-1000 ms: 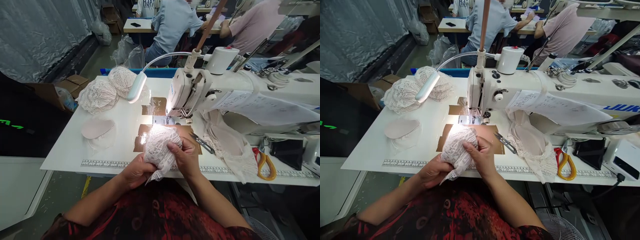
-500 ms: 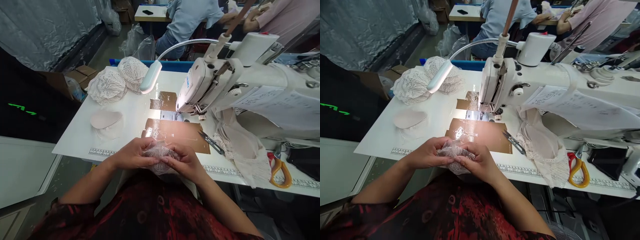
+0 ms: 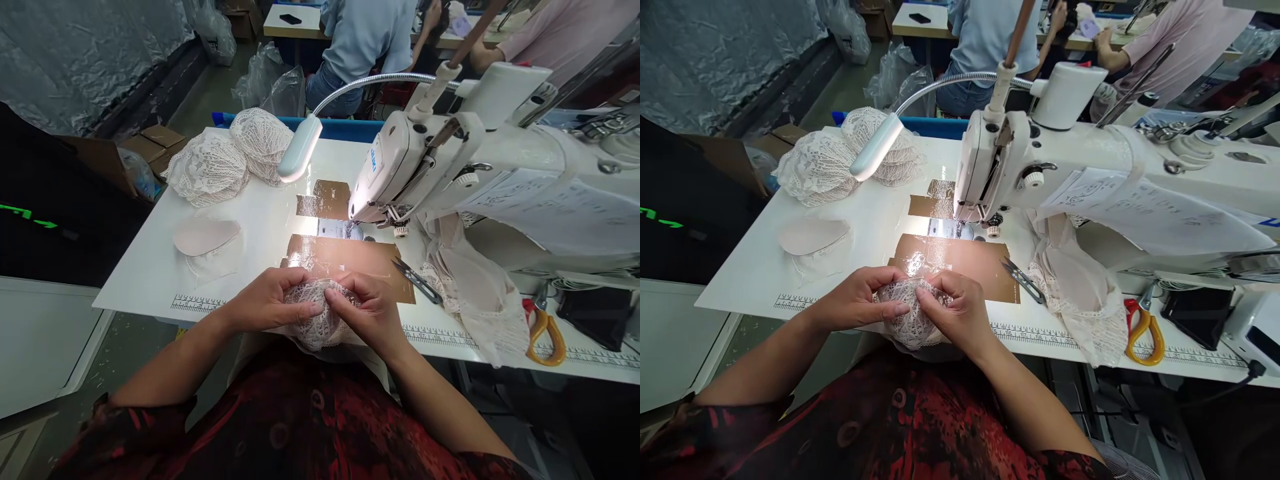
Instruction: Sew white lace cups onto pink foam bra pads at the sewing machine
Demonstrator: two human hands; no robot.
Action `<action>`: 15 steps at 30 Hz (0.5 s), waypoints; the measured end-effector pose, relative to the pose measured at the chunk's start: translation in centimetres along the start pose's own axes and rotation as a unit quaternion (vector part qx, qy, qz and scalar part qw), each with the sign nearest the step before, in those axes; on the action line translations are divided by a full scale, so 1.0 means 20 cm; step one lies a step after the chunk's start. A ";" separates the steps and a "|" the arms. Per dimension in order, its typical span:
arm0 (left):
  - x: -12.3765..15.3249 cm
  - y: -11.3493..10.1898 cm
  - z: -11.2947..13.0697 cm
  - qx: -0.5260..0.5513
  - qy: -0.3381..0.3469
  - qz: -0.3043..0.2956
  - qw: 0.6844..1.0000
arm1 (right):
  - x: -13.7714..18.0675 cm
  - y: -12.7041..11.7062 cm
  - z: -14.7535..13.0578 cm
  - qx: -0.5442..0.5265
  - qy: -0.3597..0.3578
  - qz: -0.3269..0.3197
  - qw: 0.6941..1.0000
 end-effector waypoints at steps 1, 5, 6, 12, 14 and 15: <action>-0.01 0.00 0.00 -0.010 0.005 0.001 1.000 | 0.00 0.00 0.01 0.006 0.005 0.002 1.000; -0.03 0.01 0.02 -0.053 0.026 0.007 0.998 | 0.00 -0.02 0.02 0.022 0.010 0.012 1.000; -0.04 0.01 0.03 -0.061 0.030 0.008 0.998 | 0.00 -0.02 0.02 0.025 0.010 0.015 1.000; -0.07 0.01 0.06 -0.074 0.044 0.004 0.996 | -0.01 -0.04 0.02 0.033 0.010 0.023 0.999; -0.08 0.01 0.06 -0.060 0.046 0.000 0.997 | -0.01 -0.05 0.03 0.020 0.024 0.018 0.999; -0.09 0.01 0.05 -0.046 0.047 -0.002 0.998 | -0.02 -0.05 0.04 0.011 0.037 0.014 0.999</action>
Point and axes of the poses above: each hand's wrist, its own x-axis away from the middle knuckle, its own y-axis out of the palm, z = x × y, the point moved 5 cm from there along -x, towards the middle knuckle, and after that the axes turned 13 degrees about z, right-handed, at the moved point
